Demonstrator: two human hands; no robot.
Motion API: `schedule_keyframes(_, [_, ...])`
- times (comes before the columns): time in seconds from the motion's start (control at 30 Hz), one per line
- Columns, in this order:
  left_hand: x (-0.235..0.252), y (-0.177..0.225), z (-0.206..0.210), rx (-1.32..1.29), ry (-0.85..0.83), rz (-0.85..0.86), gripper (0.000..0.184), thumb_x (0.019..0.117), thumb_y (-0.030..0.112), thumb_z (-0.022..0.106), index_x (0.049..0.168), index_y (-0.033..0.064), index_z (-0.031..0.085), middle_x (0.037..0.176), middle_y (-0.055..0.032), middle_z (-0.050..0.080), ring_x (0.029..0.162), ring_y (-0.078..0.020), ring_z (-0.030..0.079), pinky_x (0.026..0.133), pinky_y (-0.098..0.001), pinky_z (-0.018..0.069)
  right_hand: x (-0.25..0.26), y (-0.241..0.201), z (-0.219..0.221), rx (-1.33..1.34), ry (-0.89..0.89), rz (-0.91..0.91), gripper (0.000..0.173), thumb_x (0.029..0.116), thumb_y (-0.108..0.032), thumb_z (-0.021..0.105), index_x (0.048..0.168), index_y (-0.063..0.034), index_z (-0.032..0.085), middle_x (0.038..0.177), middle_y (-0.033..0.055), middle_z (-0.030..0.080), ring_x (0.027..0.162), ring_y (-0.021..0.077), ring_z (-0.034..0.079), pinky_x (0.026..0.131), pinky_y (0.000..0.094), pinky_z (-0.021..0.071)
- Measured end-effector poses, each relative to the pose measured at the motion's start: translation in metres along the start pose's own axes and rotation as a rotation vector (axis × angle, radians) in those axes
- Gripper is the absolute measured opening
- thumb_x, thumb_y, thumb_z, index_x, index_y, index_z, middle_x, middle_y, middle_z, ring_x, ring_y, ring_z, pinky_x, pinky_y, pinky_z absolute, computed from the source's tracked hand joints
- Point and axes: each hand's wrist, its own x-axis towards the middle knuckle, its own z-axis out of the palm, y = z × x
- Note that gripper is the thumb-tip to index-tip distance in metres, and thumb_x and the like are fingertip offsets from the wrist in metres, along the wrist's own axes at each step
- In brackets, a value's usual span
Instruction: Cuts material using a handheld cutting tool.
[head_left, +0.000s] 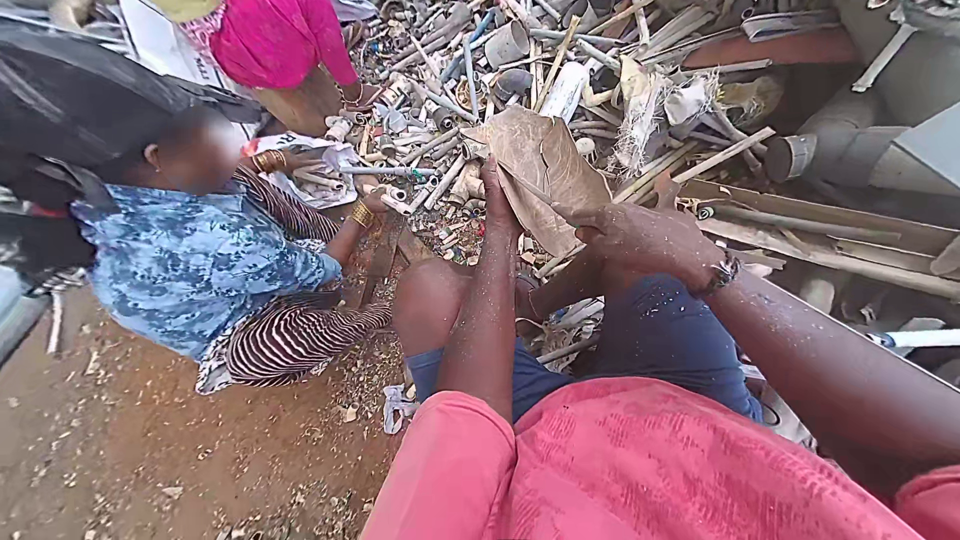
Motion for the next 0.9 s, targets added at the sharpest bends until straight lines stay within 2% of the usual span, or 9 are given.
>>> schedule_keyframes(0.13, [-0.003,-0.01,0.011,0.045,-0.075,-0.042,0.053,0.1106,0.048,0.02,0.141,0.0152,0.049,0.122,-0.0065,0.066,0.111,-0.0146,0.065,0.094,-0.038,0.0572,0.044,0.018,0.002,-0.075,-0.045,0.148,0.05,0.1082,-0.019,0.042,0.159,-0.0229,0.043,0.122,0.0199,0.068,0.113,0.0395,0.065,0.095,0.0616,0.05])
schedule_keyframes(0.23, [-0.003,-0.003,0.01,0.003,-0.051,-0.017,0.053,0.1105,0.047,0.018,0.141,0.0163,0.048,0.125,-0.0051,0.065,0.115,-0.0137,0.063,0.097,-0.038,0.0551,0.029,0.008,0.006,0.031,-0.059,0.045,0.044,0.1094,-0.021,0.043,0.153,-0.0187,0.051,0.127,0.016,0.068,0.114,0.0338,0.066,0.097,0.0586,0.0499])
schedule_keyframes(0.3, [-0.001,0.002,0.006,-0.032,0.002,0.002,0.051,0.111,0.045,0.018,0.139,0.0154,0.049,0.124,-0.0053,0.065,0.115,-0.0139,0.063,0.098,-0.0385,0.055,0.014,0.002,0.008,0.037,-0.022,-0.002,0.041,0.1098,-0.021,0.046,0.15,-0.0168,0.055,0.119,0.0164,0.071,0.104,0.0331,0.068,0.088,0.0562,0.052])
schedule_keyframes(0.37, [-0.003,-0.003,0.009,-0.027,0.008,-0.018,0.051,0.11,0.046,0.019,0.137,0.0152,0.05,0.119,-0.0054,0.066,0.11,-0.0139,0.065,0.093,-0.0376,0.0572,0.026,0.016,0.012,-0.019,-0.019,0.065,0.043,0.1092,-0.021,0.045,0.151,-0.0181,0.053,0.115,0.0191,0.071,0.105,0.0378,0.068,0.089,0.0601,0.0512])
schedule_keyframes(0.47, [-0.005,-0.004,0.016,0.088,0.063,-0.034,0.054,0.1107,0.049,0.022,0.144,0.0146,0.047,0.127,-0.0076,0.064,0.116,-0.0166,0.063,0.097,-0.0403,0.0551,0.038,0.018,0.015,-0.032,-0.054,0.109,0.045,0.1102,-0.022,0.042,0.154,-0.0168,0.049,0.12,0.0207,0.069,0.111,0.0396,0.067,0.094,0.0615,0.0503])
schedule_keyframes(0.57, [-0.009,0.008,0.018,0.082,0.115,-0.041,0.053,0.1117,0.047,0.021,0.145,0.0139,0.045,0.132,-0.0061,0.06,0.121,-0.0151,0.06,0.102,-0.0395,0.052,0.029,0.01,0.023,-0.005,-0.001,0.035,0.04,0.1098,-0.021,0.044,0.147,-0.014,0.056,0.107,0.0181,0.071,0.096,0.0358,0.069,0.082,0.0577,0.0531])
schedule_keyframes(0.67, [-0.008,-0.002,0.018,0.131,0.082,-0.066,0.051,0.1112,0.046,0.025,0.14,0.0117,0.05,0.123,-0.0079,0.066,0.112,-0.0165,0.065,0.096,-0.0403,0.0557,0.052,0.027,0.013,-0.034,0.035,0.147,0.047,0.1097,-0.021,0.04,0.157,-0.0203,0.045,0.119,0.0219,0.069,0.11,0.0413,0.067,0.094,0.0628,0.0503])
schedule_keyframes(0.8, [-0.004,-0.014,0.014,0.133,0.086,-0.094,0.049,0.11,0.047,0.028,0.136,0.0123,0.051,0.115,-0.0079,0.066,0.105,-0.0166,0.065,0.09,-0.0404,0.0567,0.059,0.016,0.007,0.098,0.008,0.066,0.043,0.1109,-0.022,0.04,0.151,-0.0139,0.052,0.127,0.0181,0.067,0.115,0.0339,0.064,0.099,0.0569,0.0475])
schedule_keyframes(0.9, [-0.006,-0.009,0.017,0.11,0.044,-0.06,0.046,0.1104,0.044,0.027,0.135,0.0129,0.052,0.115,-0.0062,0.067,0.105,-0.0147,0.066,0.091,-0.0378,0.0568,0.069,0.024,0.003,0.07,0.042,0.134,0.047,0.111,-0.024,0.037,0.157,-0.0193,0.045,0.136,0.0177,0.064,0.121,0.0351,0.064,0.102,0.0602,0.0469])
